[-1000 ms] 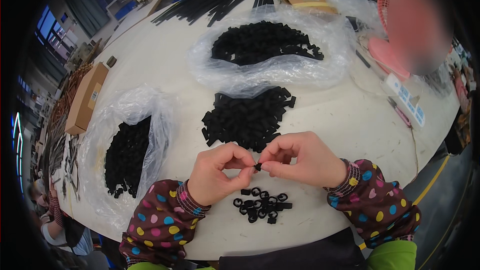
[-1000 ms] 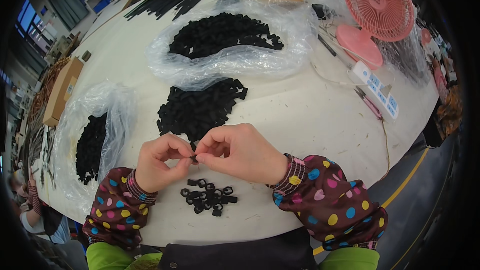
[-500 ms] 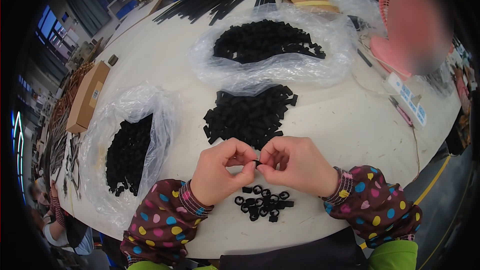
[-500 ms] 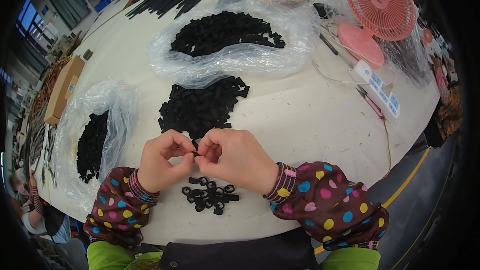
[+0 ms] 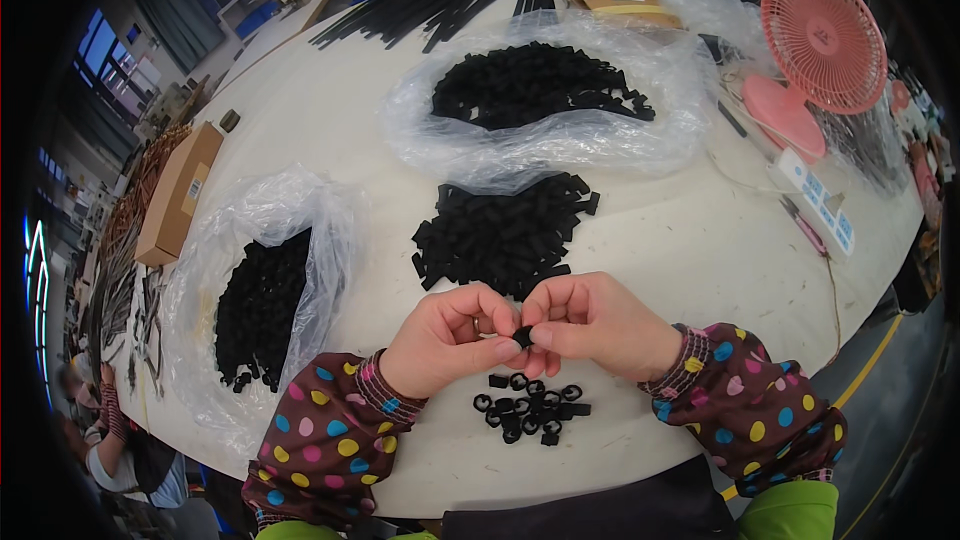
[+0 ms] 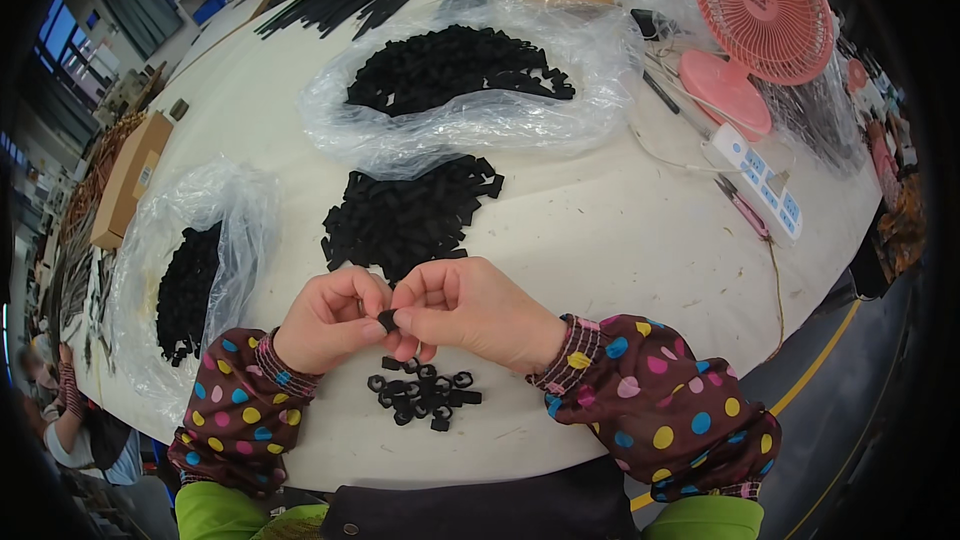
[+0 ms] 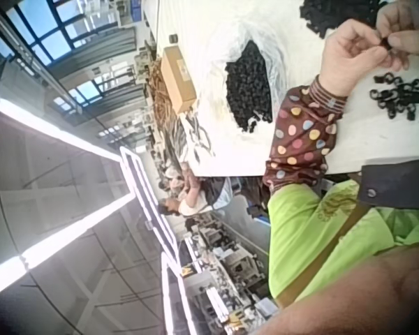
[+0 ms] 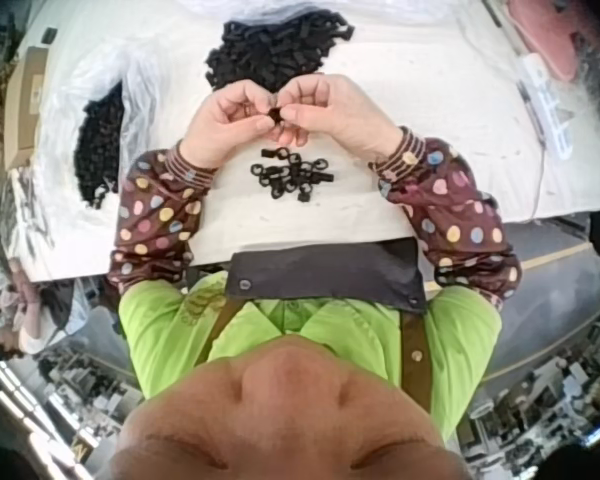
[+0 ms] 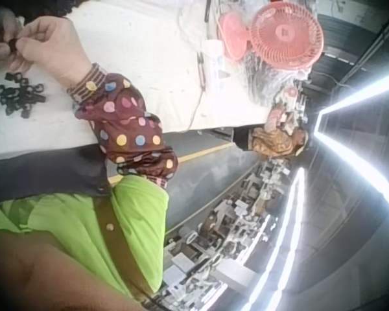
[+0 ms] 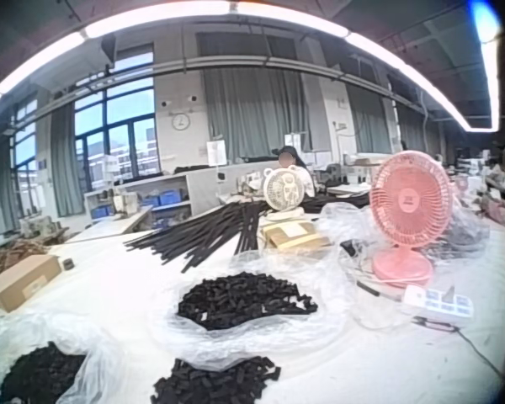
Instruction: The person assembles small black plastic components by hand at a worktable.
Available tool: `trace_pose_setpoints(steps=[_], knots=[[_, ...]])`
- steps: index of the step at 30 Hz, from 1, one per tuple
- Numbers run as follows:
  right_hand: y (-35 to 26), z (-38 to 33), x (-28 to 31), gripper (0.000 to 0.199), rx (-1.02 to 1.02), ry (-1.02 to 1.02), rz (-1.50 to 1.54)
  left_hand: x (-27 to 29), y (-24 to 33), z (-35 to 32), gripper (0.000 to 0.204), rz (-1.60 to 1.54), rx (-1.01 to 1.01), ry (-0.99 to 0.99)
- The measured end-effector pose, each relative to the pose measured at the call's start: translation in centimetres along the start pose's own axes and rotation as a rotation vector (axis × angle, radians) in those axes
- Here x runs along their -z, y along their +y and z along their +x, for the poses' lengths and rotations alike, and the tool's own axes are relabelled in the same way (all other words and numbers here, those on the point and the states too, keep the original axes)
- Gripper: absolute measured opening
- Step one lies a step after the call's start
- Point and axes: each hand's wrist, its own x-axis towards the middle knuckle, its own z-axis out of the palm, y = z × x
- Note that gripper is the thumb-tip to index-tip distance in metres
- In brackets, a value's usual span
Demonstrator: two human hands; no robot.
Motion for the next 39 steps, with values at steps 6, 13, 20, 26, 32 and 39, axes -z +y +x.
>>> trace_pose_setpoints(steps=[6, 13, 20, 26, 32, 39], knots=[[1.7, 0.3, -0.9, 0.011, 0.146, 0.211, -0.165, -1.2, -0.1, 0.5, 0.010, 0.197, -0.129, 0.217], [1.7, 0.2, -1.5, 0.016, 0.394, 0.423, -0.841, -1.3, -0.7, 0.5, 0.011, 0.539, -0.151, 0.430], [0.8, 0.2, -0.5, 0.010, 0.124, 0.279, -0.123, -0.9, 1.1, 0.4, 0.014, 0.027, 0.086, 0.234], [0.5, 0.1, -0.4, 0.014, -0.015, 0.166, 0.177, -0.7, 0.0, 0.3, 0.016, 0.352, -0.203, 0.242], [0.7, 0.2, -0.7, 0.015, 0.056, 0.180, -0.007, -1.3, -0.1, 0.3, 0.011, 0.258, -0.196, 0.318], [2.3, 0.1, -1.7, 0.010, 0.470, 0.354, -0.859, -1.3, -0.4, 0.8, 0.013, 0.729, -0.327, 0.481]])
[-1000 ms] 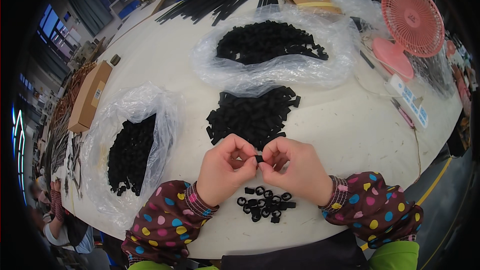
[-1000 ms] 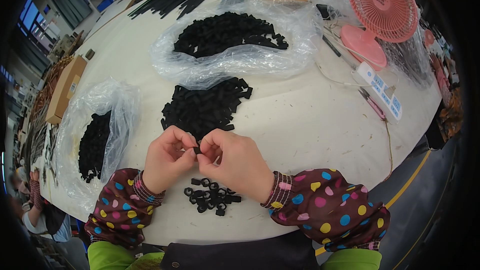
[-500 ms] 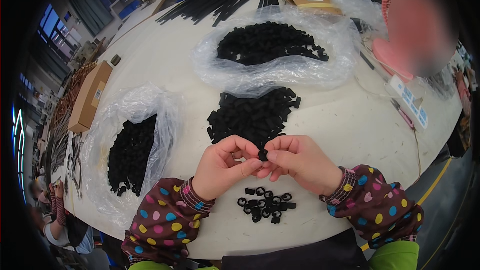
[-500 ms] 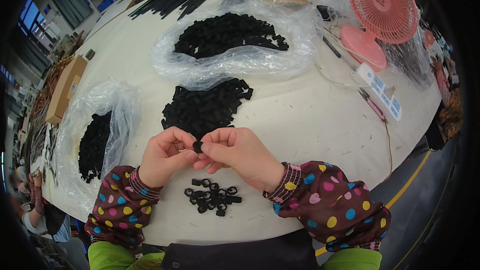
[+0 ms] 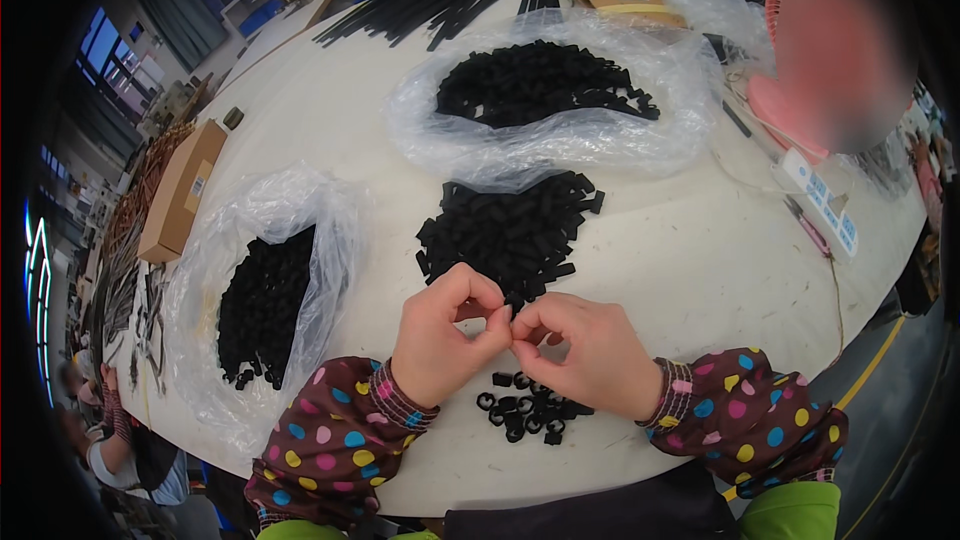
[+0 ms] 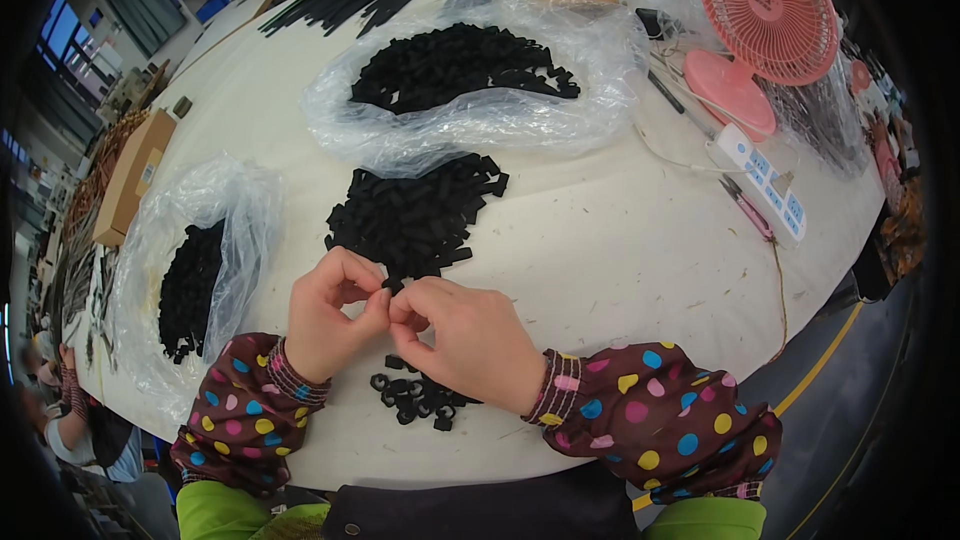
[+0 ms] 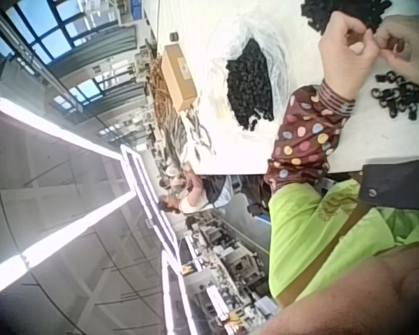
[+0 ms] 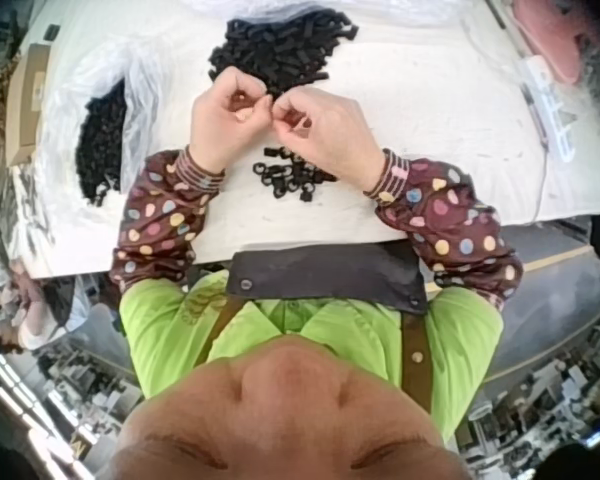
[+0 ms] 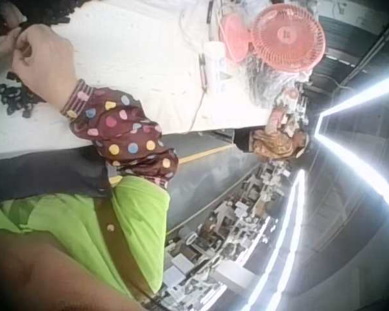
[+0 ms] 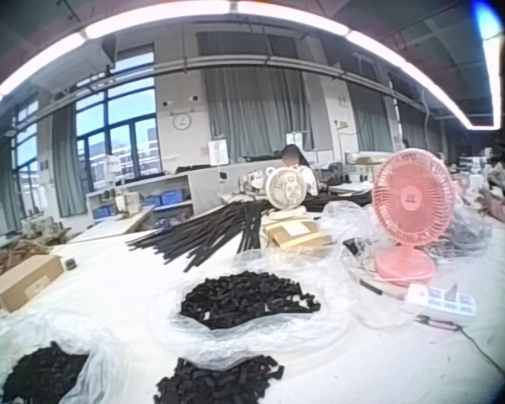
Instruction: The person assembles small black plastic components by hand at a worktable.
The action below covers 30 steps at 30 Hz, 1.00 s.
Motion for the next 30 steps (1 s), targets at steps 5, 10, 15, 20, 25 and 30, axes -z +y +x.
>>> trace_pose_setpoints(steps=[5, 10, 15, 20, 25, 30], knots=[[0.3, 1.0, 1.0, 0.010, -0.291, 0.018, 0.291, 0.4, 0.2, -0.4, 0.015, 0.036, -0.068, -0.086], [0.2, 0.7, 0.8, 0.009, -0.227, -0.030, 0.438, 0.3, -0.1, -0.3, 0.015, -0.092, -0.041, -0.066], [0.3, 0.4, 0.7, 0.010, 0.118, 0.061, -0.105, 0.4, -0.1, -0.1, 0.013, 0.003, -0.012, -0.082], [1.2, 0.5, 1.3, 0.007, -0.035, -0.134, -0.197, 2.1, 0.7, 0.8, 0.015, 0.557, -0.081, -0.243], [1.2, -0.5, 1.2, 0.007, 0.145, -0.308, -0.345, 1.8, -0.5, 0.8, 0.016, 0.768, -0.291, -0.256], [0.4, 0.0, 1.8, 0.012, 0.062, -0.461, -0.223, 1.7, -0.9, 0.8, 0.012, 0.796, -0.316, -0.263]])
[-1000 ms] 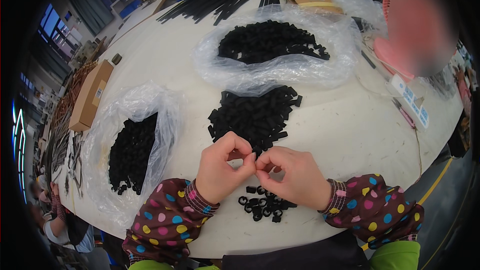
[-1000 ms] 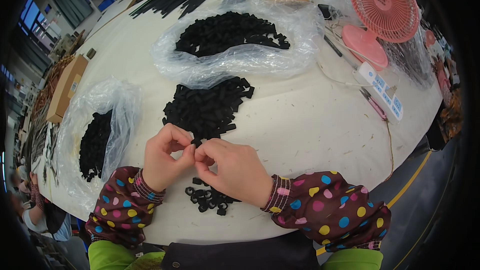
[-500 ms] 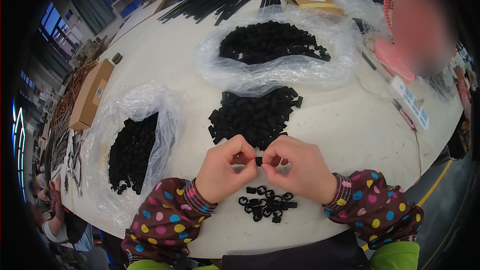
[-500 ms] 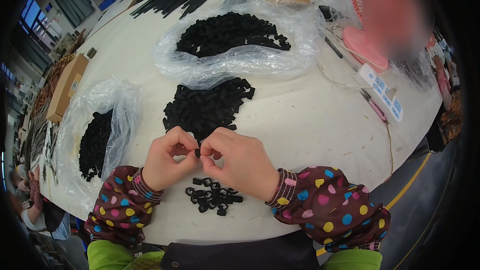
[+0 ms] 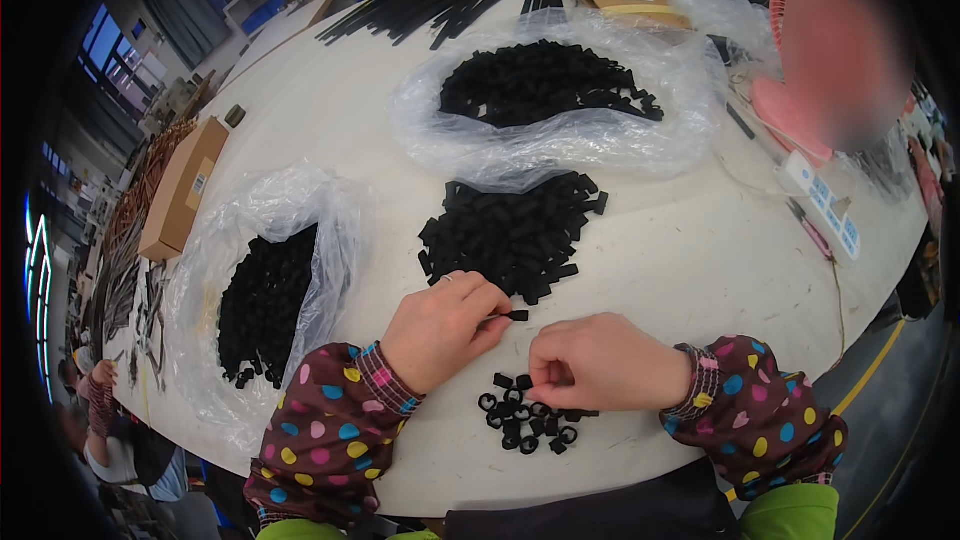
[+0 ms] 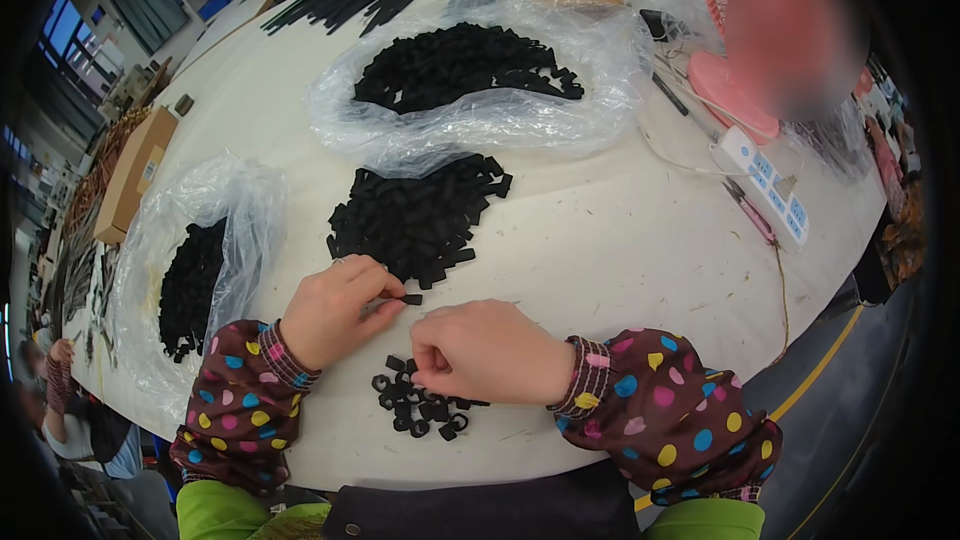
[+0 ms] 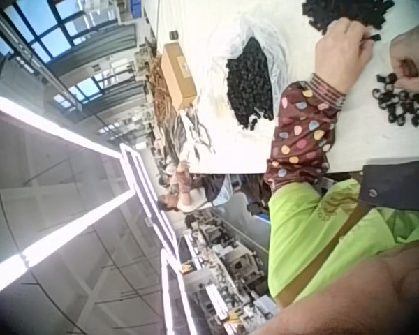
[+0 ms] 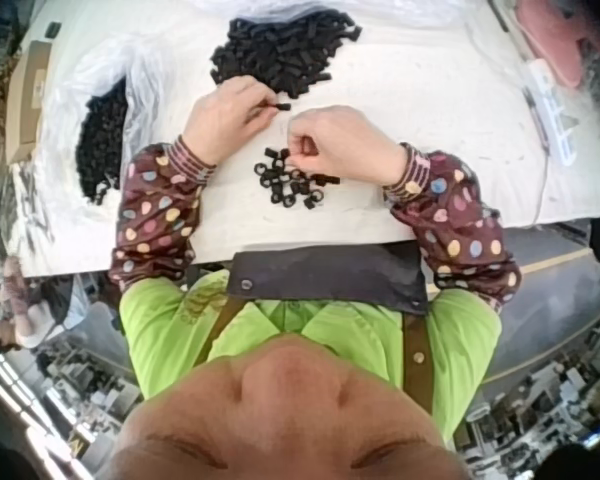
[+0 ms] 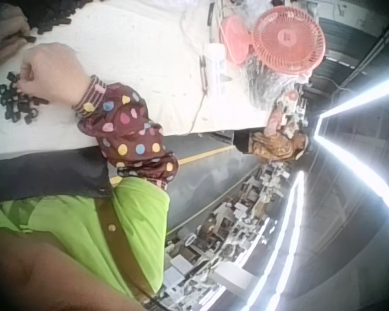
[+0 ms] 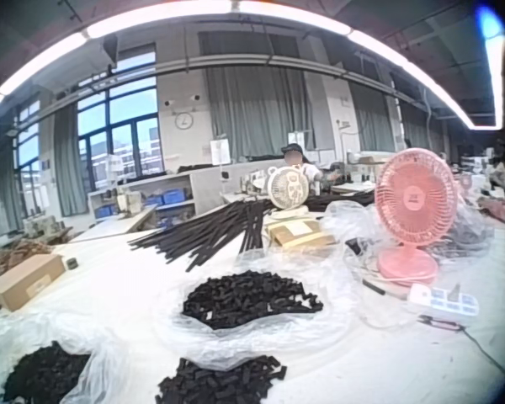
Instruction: The person assembles small black plastic components by hand at a worktable.
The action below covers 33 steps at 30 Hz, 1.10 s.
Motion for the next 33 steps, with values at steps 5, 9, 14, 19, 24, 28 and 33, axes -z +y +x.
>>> trace_pose_setpoints(steps=[5, 9, 14, 19, 24, 28, 33], knots=[[0.8, 0.8, 0.5, 0.018, -0.183, 0.350, 0.123, 0.0, 0.2, 0.1, 0.016, 0.046, -0.081, 0.111], [0.7, 0.9, 0.4, 0.020, -0.184, 0.292, 0.384, 0.4, 1.4, 0.3, 0.018, 0.072, -0.172, 0.203], [0.2, 1.1, 0.7, 0.021, -0.319, 0.429, 0.630, 0.8, 2.7, 0.5, 0.018, -0.646, 0.360, 0.176], [0.0, 1.2, -1.0, 0.022, -0.040, 0.651, 0.140, 0.3, 2.6, 0.3, 0.020, -1.346, 0.642, 0.118], [-0.2, 1.3, -1.3, 0.029, 0.124, 0.724, -0.236, 0.1, 2.4, 0.4, 0.020, -1.518, 0.767, 0.150], [-0.4, 1.3, -1.3, 0.029, 0.113, 0.713, -0.280, 0.4, 2.3, 0.4, 0.019, -1.500, 0.803, 0.166], [-0.3, 1.0, 0.0, 0.027, -0.011, 0.600, 0.250, 0.3, 2.2, 0.0, 0.016, -1.533, 0.762, 0.115]])
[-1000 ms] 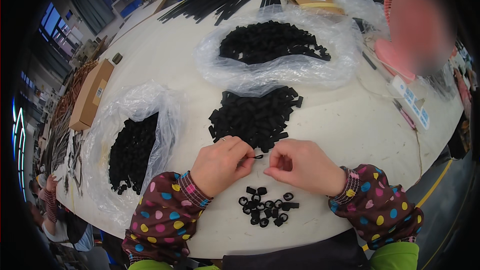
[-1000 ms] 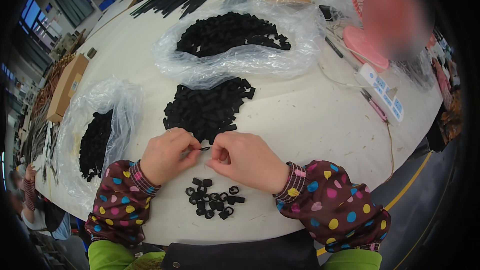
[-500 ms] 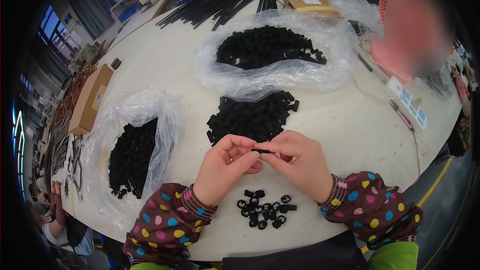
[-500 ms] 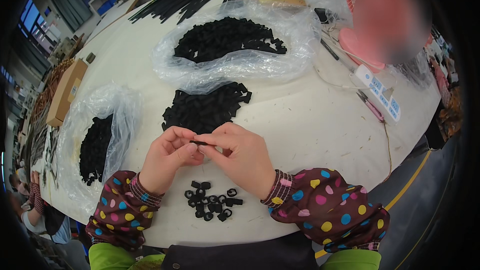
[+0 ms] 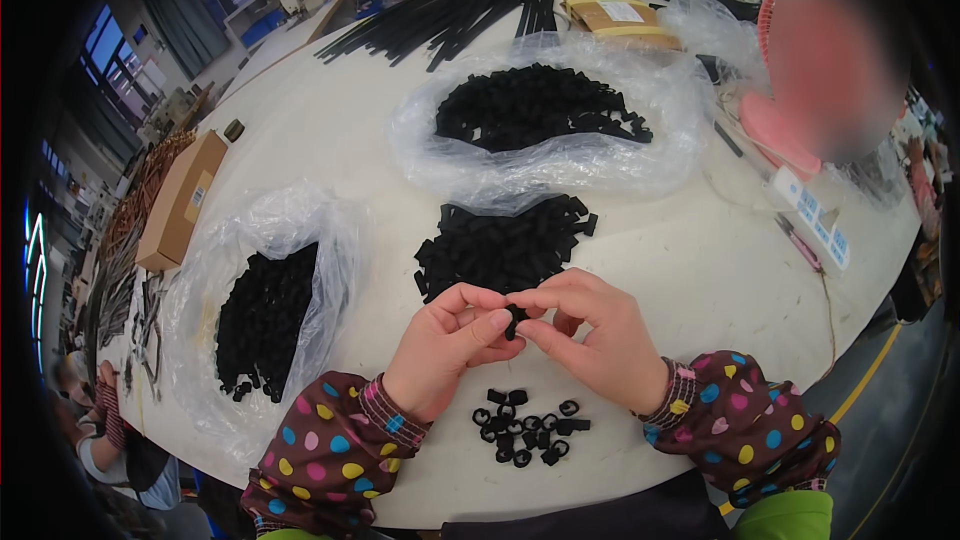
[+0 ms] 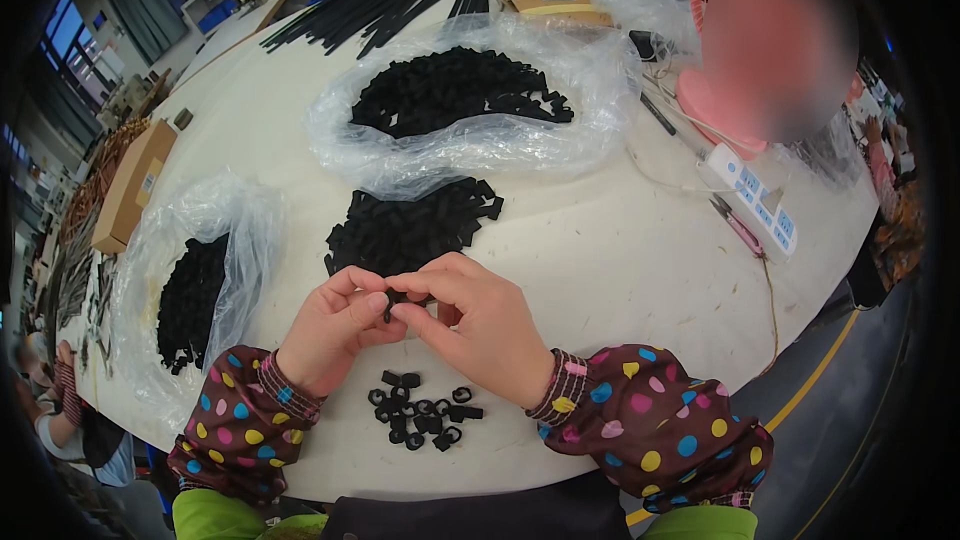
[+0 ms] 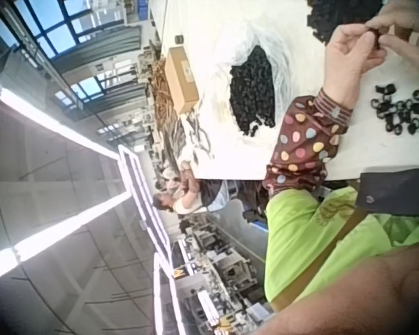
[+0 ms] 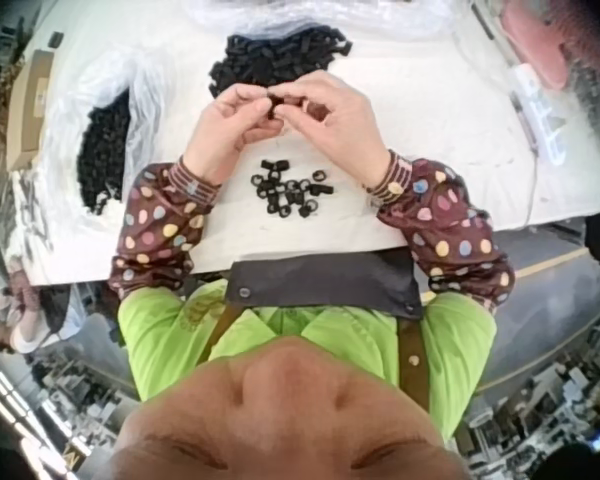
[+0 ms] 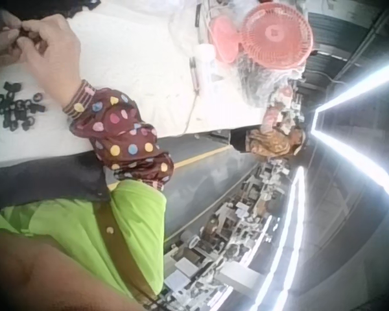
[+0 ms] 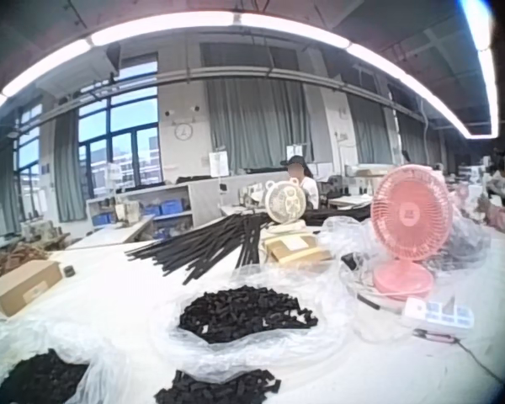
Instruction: The person assembles small black plastic components by hand at a worktable.
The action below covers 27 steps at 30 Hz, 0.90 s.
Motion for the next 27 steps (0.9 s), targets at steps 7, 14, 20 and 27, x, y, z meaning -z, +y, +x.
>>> trace_pose_setpoints(steps=[7, 14, 20, 27], knots=[[0.3, 0.2, 0.2, 0.020, -0.304, -0.160, 0.332, 0.4, 0.7, 0.1, 0.015, 0.096, -0.056, -0.097], [0.5, 0.5, 0.4, 0.018, -0.416, -0.174, 0.306, 0.4, 0.5, 0.2, 0.016, 0.218, -0.141, -0.114], [0.7, 0.3, -0.1, 0.019, -0.396, -0.091, 0.267, -0.1, -0.3, 0.1, 0.015, 0.537, -0.412, -0.046], [-0.2, 0.1, -0.2, 0.019, -0.252, -0.075, 0.101, 0.1, -0.3, 0.2, 0.014, 0.551, -0.433, -0.019]])
